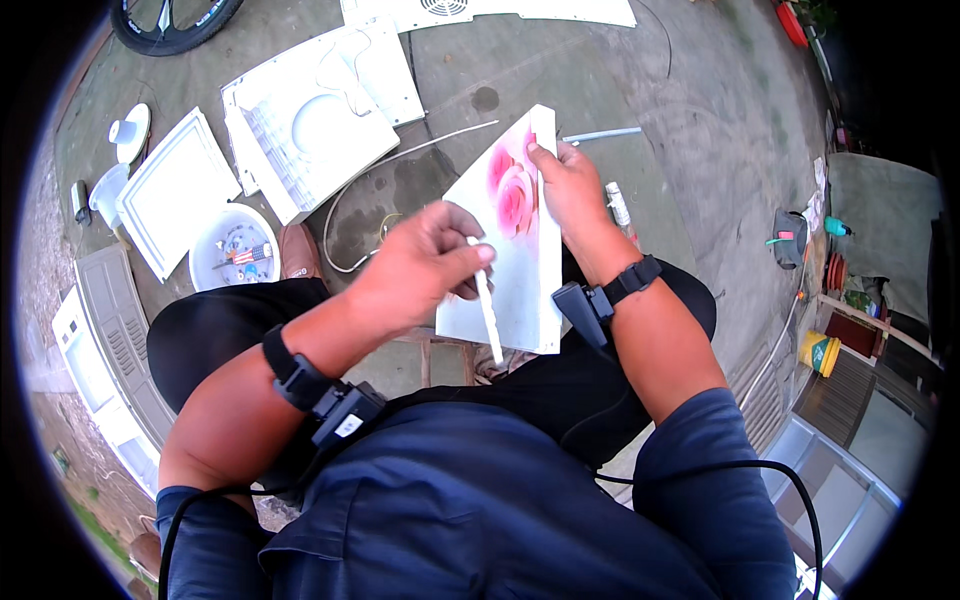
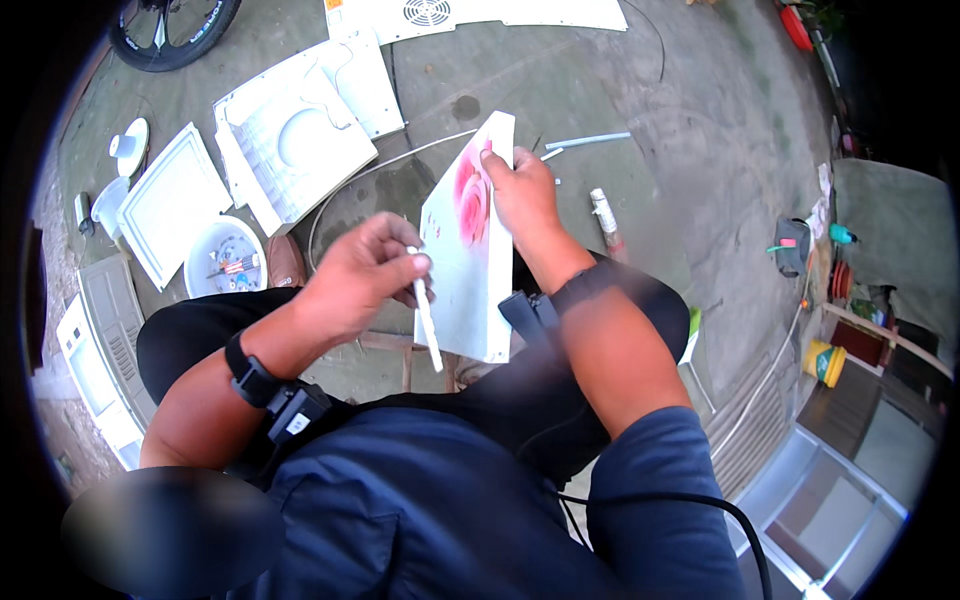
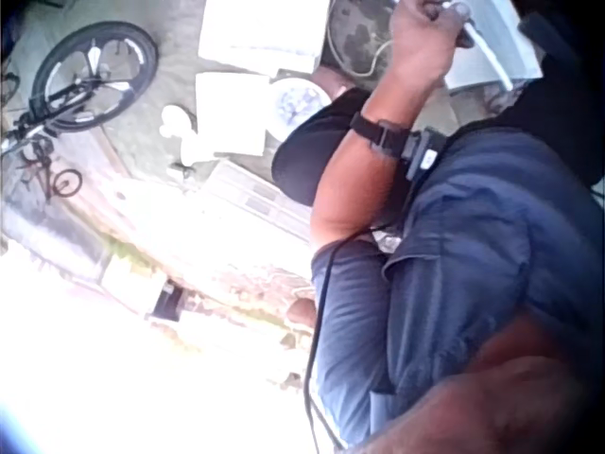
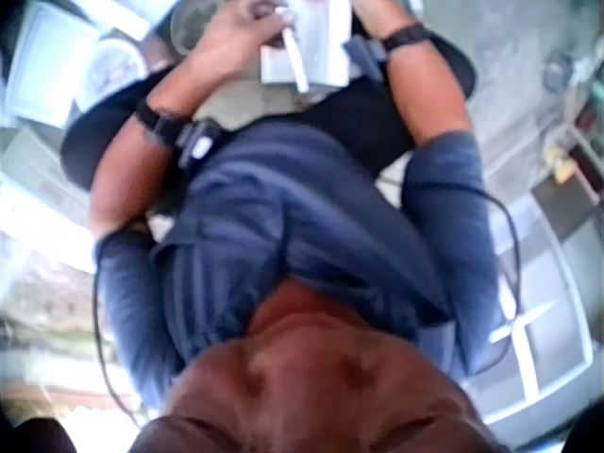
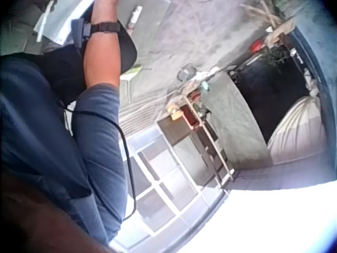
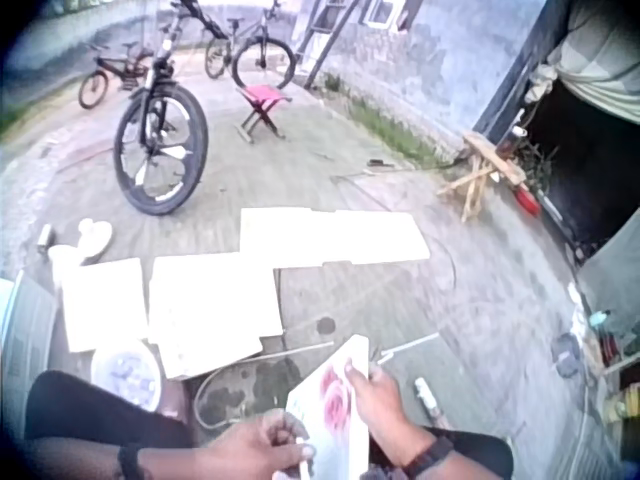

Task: The person uses a screwdriver to remove screws from a white plastic panel and a decorative glass panel, then detaches plastic trim pieces by hand.

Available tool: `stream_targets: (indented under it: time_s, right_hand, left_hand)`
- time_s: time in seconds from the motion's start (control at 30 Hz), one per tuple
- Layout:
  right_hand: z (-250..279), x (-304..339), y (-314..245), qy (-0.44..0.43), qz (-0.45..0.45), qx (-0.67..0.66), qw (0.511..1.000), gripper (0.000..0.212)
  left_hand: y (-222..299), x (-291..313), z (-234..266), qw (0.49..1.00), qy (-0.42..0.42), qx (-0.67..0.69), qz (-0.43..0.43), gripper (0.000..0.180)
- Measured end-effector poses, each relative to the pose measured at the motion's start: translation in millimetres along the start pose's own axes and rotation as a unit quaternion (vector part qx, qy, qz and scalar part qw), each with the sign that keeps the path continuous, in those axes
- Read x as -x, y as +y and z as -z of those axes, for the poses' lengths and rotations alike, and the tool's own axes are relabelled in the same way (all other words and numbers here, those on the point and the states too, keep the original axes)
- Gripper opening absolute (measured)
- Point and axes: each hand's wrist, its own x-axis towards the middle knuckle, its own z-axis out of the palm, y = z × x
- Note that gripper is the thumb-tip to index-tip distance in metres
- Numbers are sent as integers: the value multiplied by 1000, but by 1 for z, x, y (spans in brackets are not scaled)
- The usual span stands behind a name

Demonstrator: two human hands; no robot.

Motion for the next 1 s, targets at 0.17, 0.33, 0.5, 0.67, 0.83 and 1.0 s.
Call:
stream_targets:
  time_s: [0.17,0.33,0.5,0.67,0.83,1.0]
  right_hand:
    - [-2,5,-8,0,-15,2,1000,29]
    - [-15,7,-10,0,-30,4,1000,28]
    - [-20,10,-13,-7,-36,-19,999,25]
    - [-20,13,-11,-16,-47,-60,997,23]
    - [-19,17,-12,-41,-61,-71,995,22]
    - [-17,19,-5,-62,-58,-95,992,20]
  left_hand:
    - [2,13,15,895,-65,-441,-21,22]
    - [-32,9,-1,887,-33,-450,-100,39]
    - [-29,-7,-15,950,21,-309,-48,55]
    - [-28,-17,-15,973,18,-229,-28,63]
    - [-33,-24,-15,972,21,-233,-21,64]
    - [-29,-28,-17,961,29,-275,-19,66]
